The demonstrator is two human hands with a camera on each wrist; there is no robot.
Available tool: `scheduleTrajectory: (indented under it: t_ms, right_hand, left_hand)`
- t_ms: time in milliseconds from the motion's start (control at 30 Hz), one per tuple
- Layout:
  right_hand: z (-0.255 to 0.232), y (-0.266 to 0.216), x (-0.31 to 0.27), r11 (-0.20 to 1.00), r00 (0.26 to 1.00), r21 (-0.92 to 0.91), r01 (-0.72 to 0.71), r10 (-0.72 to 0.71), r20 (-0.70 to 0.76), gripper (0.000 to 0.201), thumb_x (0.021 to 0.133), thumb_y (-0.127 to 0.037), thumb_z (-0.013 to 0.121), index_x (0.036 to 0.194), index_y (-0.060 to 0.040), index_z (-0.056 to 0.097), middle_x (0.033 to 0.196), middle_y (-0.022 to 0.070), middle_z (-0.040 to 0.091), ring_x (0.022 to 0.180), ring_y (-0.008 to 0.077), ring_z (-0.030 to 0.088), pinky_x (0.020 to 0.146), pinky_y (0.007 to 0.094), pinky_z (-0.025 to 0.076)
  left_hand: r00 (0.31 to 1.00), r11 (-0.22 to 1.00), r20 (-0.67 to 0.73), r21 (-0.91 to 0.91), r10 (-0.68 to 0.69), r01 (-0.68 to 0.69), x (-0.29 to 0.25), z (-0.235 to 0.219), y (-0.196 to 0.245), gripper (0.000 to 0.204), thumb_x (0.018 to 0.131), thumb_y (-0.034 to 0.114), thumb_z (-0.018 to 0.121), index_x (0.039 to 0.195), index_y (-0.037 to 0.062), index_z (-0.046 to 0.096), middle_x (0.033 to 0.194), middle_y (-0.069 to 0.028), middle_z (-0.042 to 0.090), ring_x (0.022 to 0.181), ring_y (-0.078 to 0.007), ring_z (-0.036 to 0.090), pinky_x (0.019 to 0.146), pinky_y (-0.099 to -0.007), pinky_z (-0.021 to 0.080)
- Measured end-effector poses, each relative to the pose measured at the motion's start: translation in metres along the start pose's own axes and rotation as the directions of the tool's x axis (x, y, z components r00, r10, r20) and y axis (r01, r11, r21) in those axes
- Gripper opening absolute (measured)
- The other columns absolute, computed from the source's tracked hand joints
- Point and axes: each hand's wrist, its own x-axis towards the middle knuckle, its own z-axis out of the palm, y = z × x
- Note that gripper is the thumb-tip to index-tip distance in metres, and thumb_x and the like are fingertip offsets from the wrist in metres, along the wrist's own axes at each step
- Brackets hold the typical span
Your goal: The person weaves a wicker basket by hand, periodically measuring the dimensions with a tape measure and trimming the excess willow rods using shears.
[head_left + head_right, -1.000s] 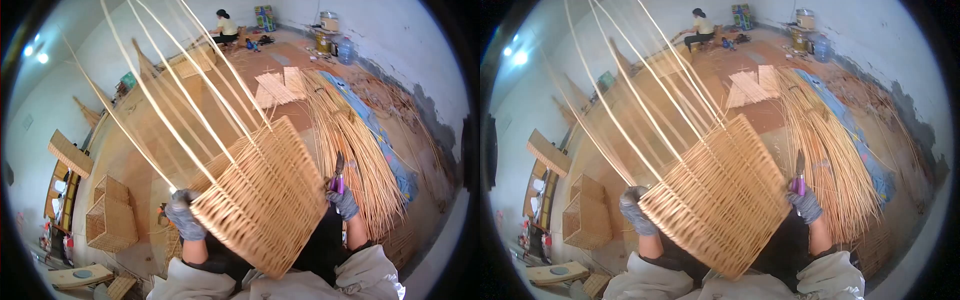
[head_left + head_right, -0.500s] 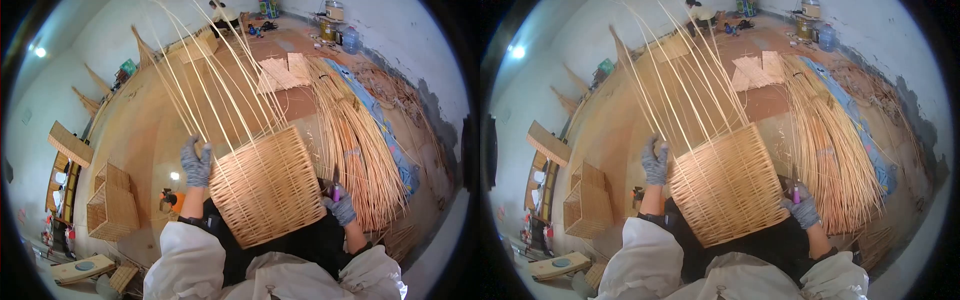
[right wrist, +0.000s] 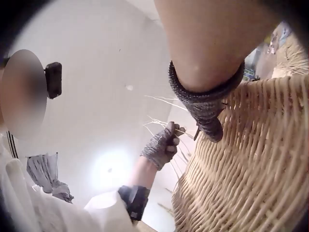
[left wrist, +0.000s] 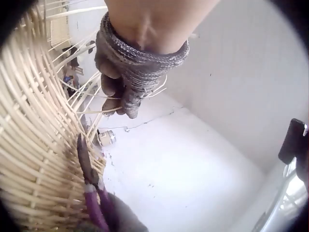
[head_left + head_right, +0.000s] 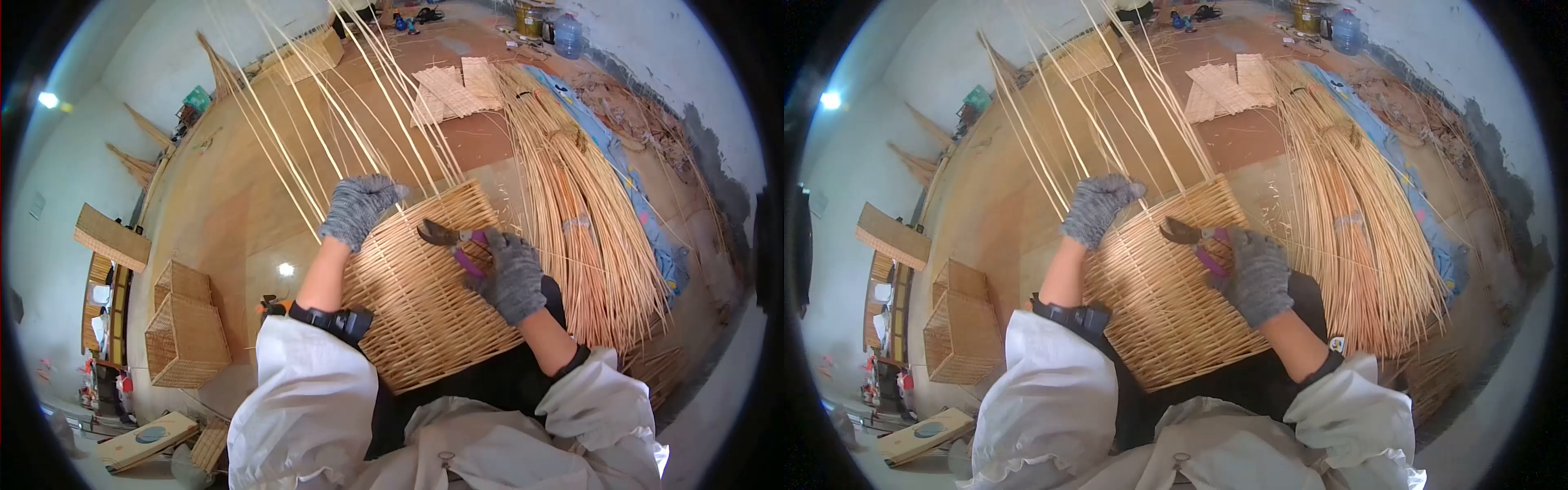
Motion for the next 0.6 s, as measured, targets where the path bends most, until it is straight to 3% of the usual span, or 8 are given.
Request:
scheduleTrajectory:
  t_ms: [67,167,233,267,367,467,533,600]
  right_hand:
    - [0.002,-0.012,0.018,0.998,0.997,-0.043,0.053,-0.056,-0.062,0.064,0.063,-0.036,0.076,0.114,-0.0066,0.05,0.106,0.0166,0.057,0.1,0.0323,0.055,0.087,0.0417,0.043]
    - [0.009,-0.019,0.036,0.994,0.994,-0.007,0.111,-0.111,-0.009,0.054,0.067,-0.032,0.074,0.11,-0.0072,0.053,0.102,0.0155,0.06,0.097,0.0307,0.056,0.086,0.0407,0.044]
    - [0.019,-0.015,0.029,0.995,0.998,0.069,0.066,-0.067,0.008,0.05,0.068,-0.031,0.073,0.108,-0.0074,0.054,0.097,0.0145,0.061,0.092,0.0303,0.058,0.082,0.0404,0.046]
    - [0.021,-0.016,0.026,0.991,0.995,0.087,0.1,-0.099,-0.014,0.049,0.069,-0.03,0.073,0.108,-0.0075,0.054,0.095,0.0142,0.062,0.09,0.0303,0.059,0.08,0.0403,0.046]
    - [0.025,-0.022,0.022,0.949,0.948,0.095,0.3,-0.286,-0.139,0.045,0.07,-0.029,0.072,0.106,-0.0079,0.054,0.091,0.0132,0.063,0.085,0.0305,0.061,0.075,0.0405,0.049]
    - [0.025,-0.045,0.029,0.914,0.887,-0.058,0.402,-0.404,-0.223,0.057,0.068,-0.036,0.074,0.113,-0.0086,0.054,0.094,0.0127,0.064,0.085,0.0287,0.063,0.073,0.0371,0.05]
    - [0.045,-0.039,0.032,0.939,0.946,0.122,0.323,-0.318,-0.058,0.047,0.071,-0.03,0.071,0.11,-0.0087,0.055,0.092,0.0129,0.063,0.086,0.0295,0.062,0.074,0.0379,0.049]
    - [0.032,-0.035,0.024,0.96,0.974,0.206,0.189,-0.21,0.082,0.043,0.073,-0.026,0.07,0.109,-0.0083,0.055,0.092,0.0131,0.063,0.088,0.0301,0.061,0.075,0.038,0.049]
  left_hand:
    - [0.999,0.999,-0.027,-0.051,0.016,-0.017,-0.007,-0.001,-0.001,0.031,0.077,0.028,0.072,0.088,-0.0002,0.068,0.081,-0.0122,0.066,0.073,-0.0185,0.06,0.071,-0.03,0.048]
    - [0.982,0.986,-0.134,-0.081,0.134,-0.146,-0.012,0.003,-0.016,0.031,0.078,0.03,0.07,0.082,-0.0011,0.067,0.074,-0.0103,0.064,0.065,-0.0183,0.055,0.065,-0.0302,0.046]
    - [0.962,0.978,-0.193,-0.038,0.192,-0.203,-0.019,-0.004,-0.025,0.031,0.079,0.03,0.07,0.079,-0.0015,0.067,0.072,-0.0099,0.064,0.062,-0.0175,0.053,0.063,-0.0294,0.045]
    - [0.971,0.992,-0.237,-0.119,0.015,-0.044,-0.027,-0.016,-0.019,0.027,0.078,0.026,0.071,0.077,-0.0006,0.067,0.069,-0.0075,0.063,0.06,-0.0143,0.051,0.059,-0.0285,0.043]
    - [0.956,0.923,-0.247,-0.382,-0.157,0.053,-0.044,-0.025,-0.037,0.022,0.077,0.021,0.073,0.073,0.0005,0.067,0.064,-0.0045,0.06,0.057,-0.0106,0.048,0.056,-0.0273,0.041]
    - [0.947,0.93,-0.296,-0.368,-0.124,0.007,-0.056,-0.024,-0.04,0.02,0.076,0.019,0.075,0.068,0.002,0.067,0.061,-0.0006,0.057,0.055,-0.0092,0.044,0.054,-0.0266,0.04]
    - [0.946,0.959,-0.312,-0.285,-0.087,-0.006,-0.064,-0.024,-0.042,0.025,0.077,0.022,0.074,0.065,0.0021,0.065,0.059,0.0005,0.055,0.054,-0.0096,0.043,0.053,-0.0268,0.038]
    - [0.908,0.861,-0.352,-0.508,-0.23,0.021,-0.084,-0.029,-0.023,0.031,0.079,0.029,0.072,0.067,0.0018,0.064,0.057,0.0006,0.052,0.054,-0.0098,0.043,0.054,-0.0271,0.038]
